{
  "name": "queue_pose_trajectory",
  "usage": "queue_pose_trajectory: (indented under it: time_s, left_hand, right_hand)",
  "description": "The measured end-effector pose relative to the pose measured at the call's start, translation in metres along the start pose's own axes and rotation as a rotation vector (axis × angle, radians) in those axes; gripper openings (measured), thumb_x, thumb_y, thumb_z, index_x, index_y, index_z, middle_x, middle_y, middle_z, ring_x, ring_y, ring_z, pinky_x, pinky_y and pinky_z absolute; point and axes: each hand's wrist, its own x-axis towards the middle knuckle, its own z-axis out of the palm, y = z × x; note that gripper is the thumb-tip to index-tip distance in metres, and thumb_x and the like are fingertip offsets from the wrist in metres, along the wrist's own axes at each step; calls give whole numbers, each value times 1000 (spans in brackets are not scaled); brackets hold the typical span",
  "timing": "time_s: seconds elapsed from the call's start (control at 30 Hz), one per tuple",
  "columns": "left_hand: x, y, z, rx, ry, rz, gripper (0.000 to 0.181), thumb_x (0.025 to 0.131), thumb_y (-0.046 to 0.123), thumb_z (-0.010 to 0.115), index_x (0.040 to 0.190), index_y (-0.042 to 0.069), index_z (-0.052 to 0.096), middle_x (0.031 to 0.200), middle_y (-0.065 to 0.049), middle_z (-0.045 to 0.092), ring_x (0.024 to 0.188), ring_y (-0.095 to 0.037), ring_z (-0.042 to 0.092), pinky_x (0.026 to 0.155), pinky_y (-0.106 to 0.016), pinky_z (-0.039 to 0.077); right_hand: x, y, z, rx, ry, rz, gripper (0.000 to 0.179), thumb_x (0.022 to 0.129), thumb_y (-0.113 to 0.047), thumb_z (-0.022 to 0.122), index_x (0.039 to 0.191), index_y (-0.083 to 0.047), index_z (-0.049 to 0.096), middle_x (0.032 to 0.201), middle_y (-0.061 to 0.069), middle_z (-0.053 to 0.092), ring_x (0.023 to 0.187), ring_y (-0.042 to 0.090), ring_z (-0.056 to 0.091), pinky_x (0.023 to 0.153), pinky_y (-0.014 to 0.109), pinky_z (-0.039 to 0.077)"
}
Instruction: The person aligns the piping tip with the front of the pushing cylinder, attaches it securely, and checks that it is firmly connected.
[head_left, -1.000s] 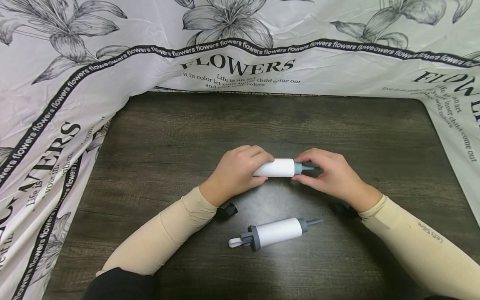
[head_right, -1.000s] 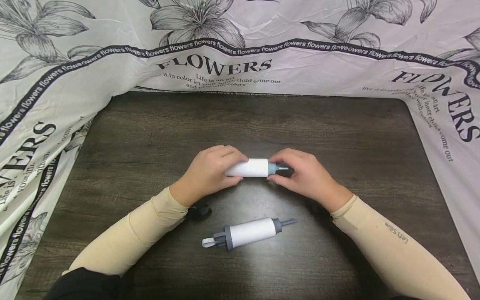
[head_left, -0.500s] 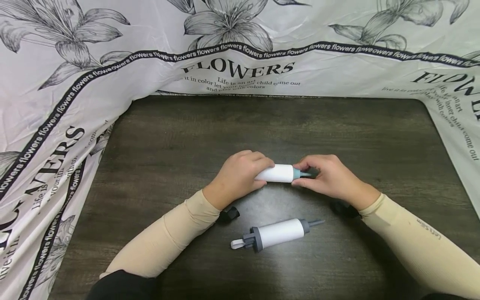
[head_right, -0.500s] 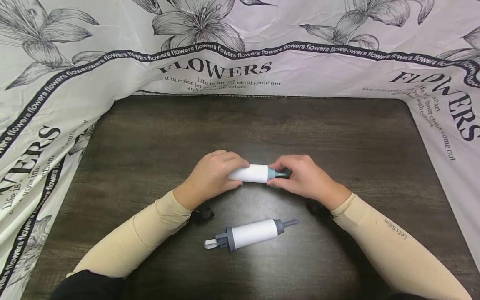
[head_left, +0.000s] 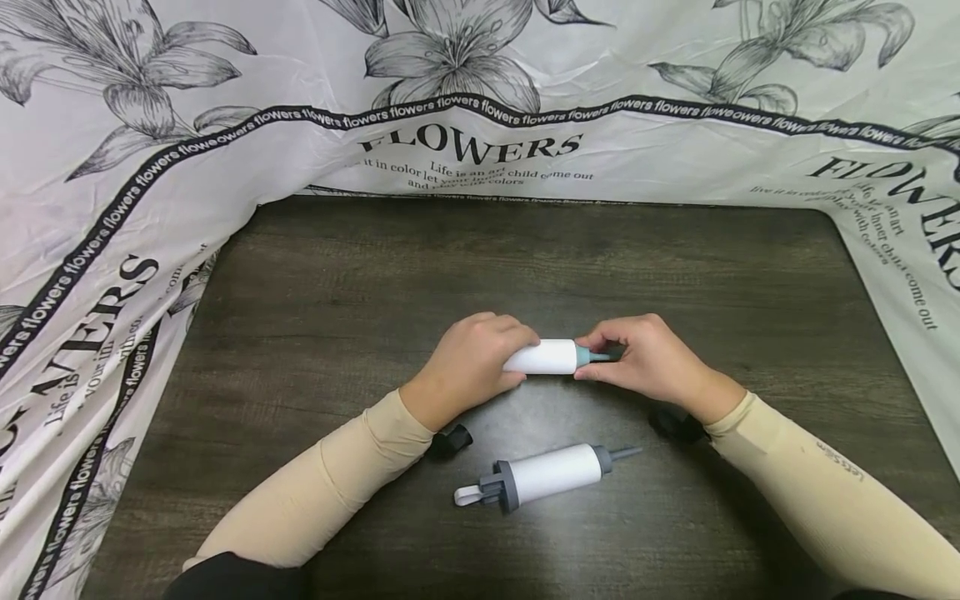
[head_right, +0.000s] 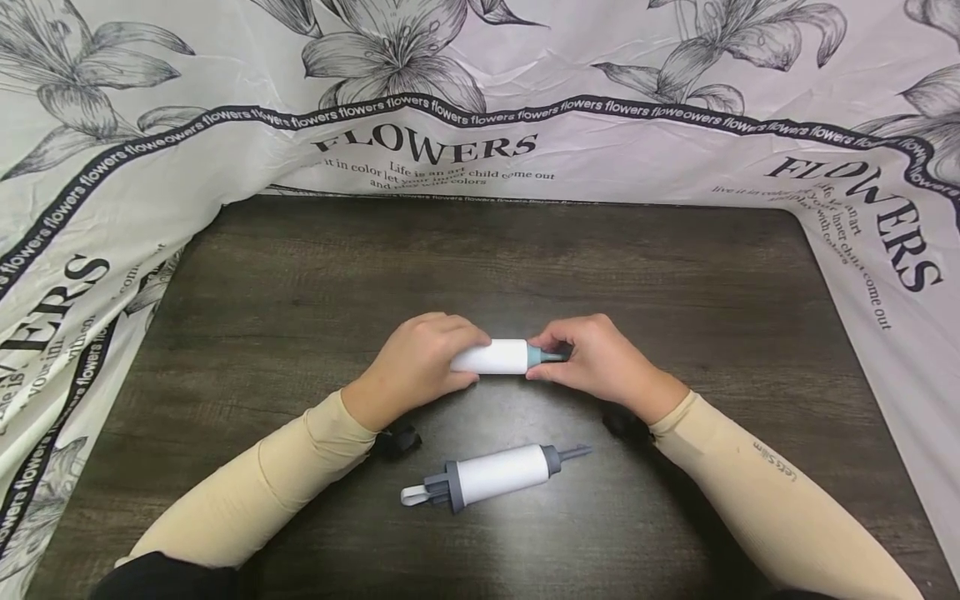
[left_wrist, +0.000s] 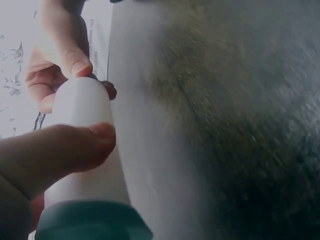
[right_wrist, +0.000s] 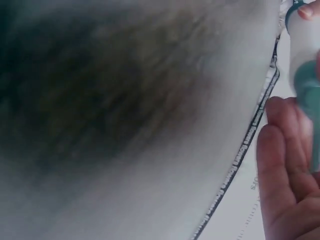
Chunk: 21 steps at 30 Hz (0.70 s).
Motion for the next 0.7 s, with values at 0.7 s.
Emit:
queue_pose_trajectory:
  time_s: [0.7]
  left_hand:
    - [-3,-6,12,-100,-126,-127,41,81,17,92,118,10,77,111,-2,77,96,-21,72,85,-39,58]
  right_hand:
    - [5,-2,3,-230,-157,-84,34,81,-17,95,111,-6,81,108,3,79,95,16,75,78,34,62]
